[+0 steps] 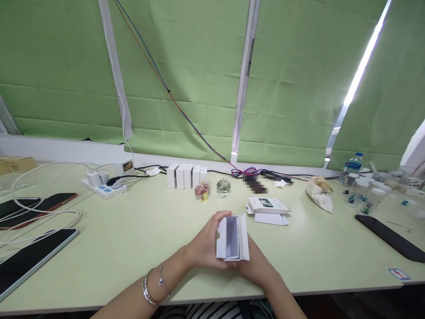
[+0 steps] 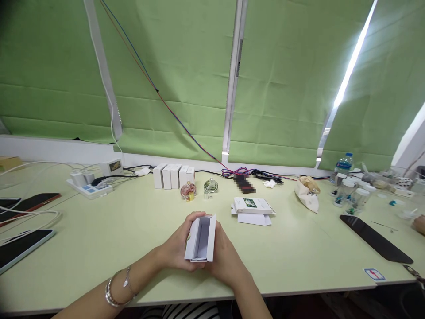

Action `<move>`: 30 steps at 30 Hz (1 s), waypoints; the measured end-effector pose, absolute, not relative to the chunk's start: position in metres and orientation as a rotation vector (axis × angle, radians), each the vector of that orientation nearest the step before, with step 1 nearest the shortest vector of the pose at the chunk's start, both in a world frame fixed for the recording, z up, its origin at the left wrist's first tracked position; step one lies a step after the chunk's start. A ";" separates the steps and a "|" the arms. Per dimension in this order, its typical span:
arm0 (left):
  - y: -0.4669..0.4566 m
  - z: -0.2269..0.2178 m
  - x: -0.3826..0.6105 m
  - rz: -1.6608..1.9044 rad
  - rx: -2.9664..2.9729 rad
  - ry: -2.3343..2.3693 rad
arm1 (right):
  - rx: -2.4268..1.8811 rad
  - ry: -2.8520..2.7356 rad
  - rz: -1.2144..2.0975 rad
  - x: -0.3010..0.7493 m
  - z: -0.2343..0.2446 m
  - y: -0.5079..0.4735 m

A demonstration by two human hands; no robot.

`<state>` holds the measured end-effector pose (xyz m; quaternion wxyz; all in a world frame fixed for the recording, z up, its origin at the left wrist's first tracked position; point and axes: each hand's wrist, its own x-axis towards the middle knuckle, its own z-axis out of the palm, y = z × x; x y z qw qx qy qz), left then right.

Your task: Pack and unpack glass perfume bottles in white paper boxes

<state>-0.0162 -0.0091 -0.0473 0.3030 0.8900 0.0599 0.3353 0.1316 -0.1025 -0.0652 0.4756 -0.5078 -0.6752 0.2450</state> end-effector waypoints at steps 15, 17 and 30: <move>-0.010 -0.043 -0.015 0.912 2.357 0.161 | -1.245 -1.632 0.636 0.131 -0.064 -0.102; -0.010 -0.043 -0.015 0.917 2.365 0.159 | -1.249 -1.632 0.638 0.131 -0.064 -0.102; -0.009 -0.043 -0.015 0.906 2.360 0.170 | -1.270 -1.627 0.645 0.130 -0.059 -0.104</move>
